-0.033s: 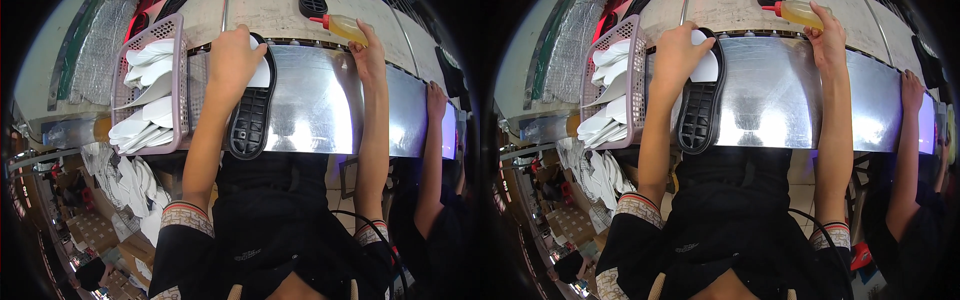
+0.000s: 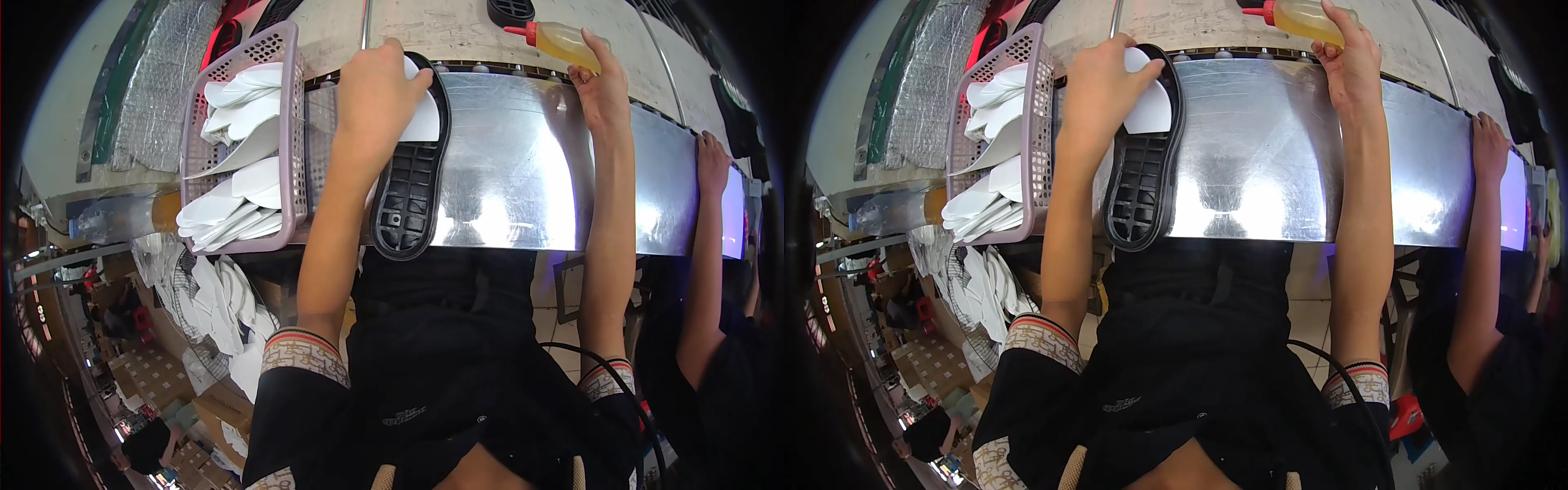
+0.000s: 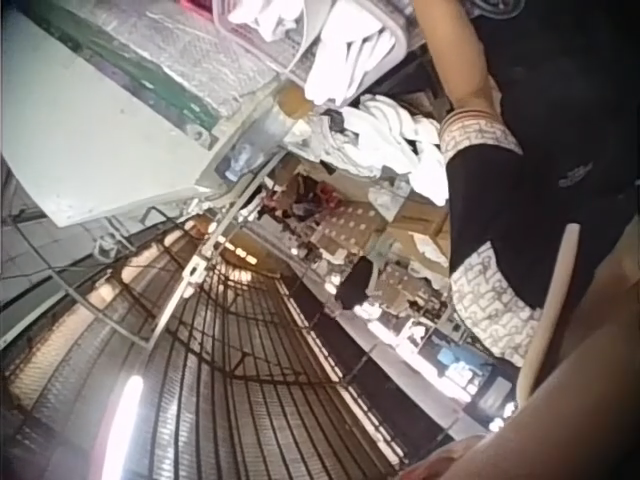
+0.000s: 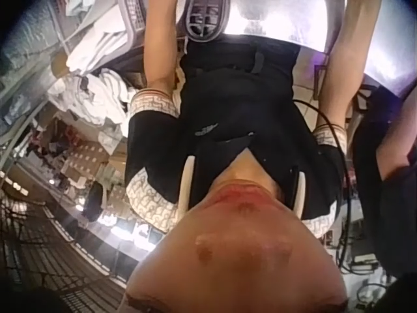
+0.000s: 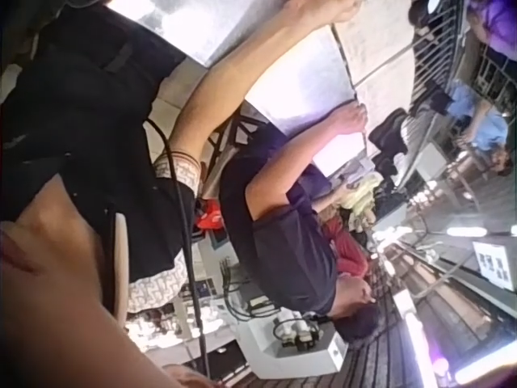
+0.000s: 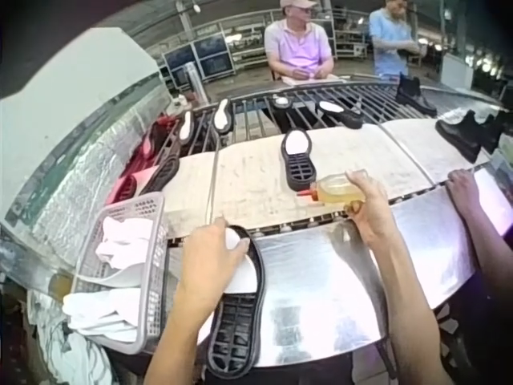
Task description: Applying glue and insoles to shoe outsoles on an assembly line.
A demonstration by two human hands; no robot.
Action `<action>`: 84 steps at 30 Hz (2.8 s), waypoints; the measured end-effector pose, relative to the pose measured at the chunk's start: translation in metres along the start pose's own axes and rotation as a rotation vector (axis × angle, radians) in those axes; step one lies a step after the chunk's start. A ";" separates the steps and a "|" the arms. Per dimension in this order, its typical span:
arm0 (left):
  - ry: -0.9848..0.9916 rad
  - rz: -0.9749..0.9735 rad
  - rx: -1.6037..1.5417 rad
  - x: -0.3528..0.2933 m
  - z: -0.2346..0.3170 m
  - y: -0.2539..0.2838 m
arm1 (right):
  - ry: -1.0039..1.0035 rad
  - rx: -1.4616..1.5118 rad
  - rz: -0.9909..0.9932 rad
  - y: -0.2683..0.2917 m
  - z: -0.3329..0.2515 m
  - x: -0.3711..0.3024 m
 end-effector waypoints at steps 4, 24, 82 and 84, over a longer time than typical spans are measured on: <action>-0.031 0.023 -0.023 -0.003 0.012 0.019 | 0.018 -0.048 -0.045 0.000 0.000 0.000; -0.182 0.003 0.013 -0.005 -0.003 -0.006 | -0.004 -0.163 -0.069 0.001 0.011 -0.003; -0.178 -0.302 0.053 -0.055 -0.015 0.005 | -0.148 -0.060 -0.080 0.042 0.025 0.042; -0.130 -0.428 -0.093 -0.050 -0.021 0.002 | -0.058 -0.097 0.044 0.036 0.023 0.033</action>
Point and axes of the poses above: each hand's wrist, its own x-axis towards the middle knuckle, its own y-axis out of the back of the hand, z = x × y, the point moved 1 cm from there along x, towards the middle knuckle
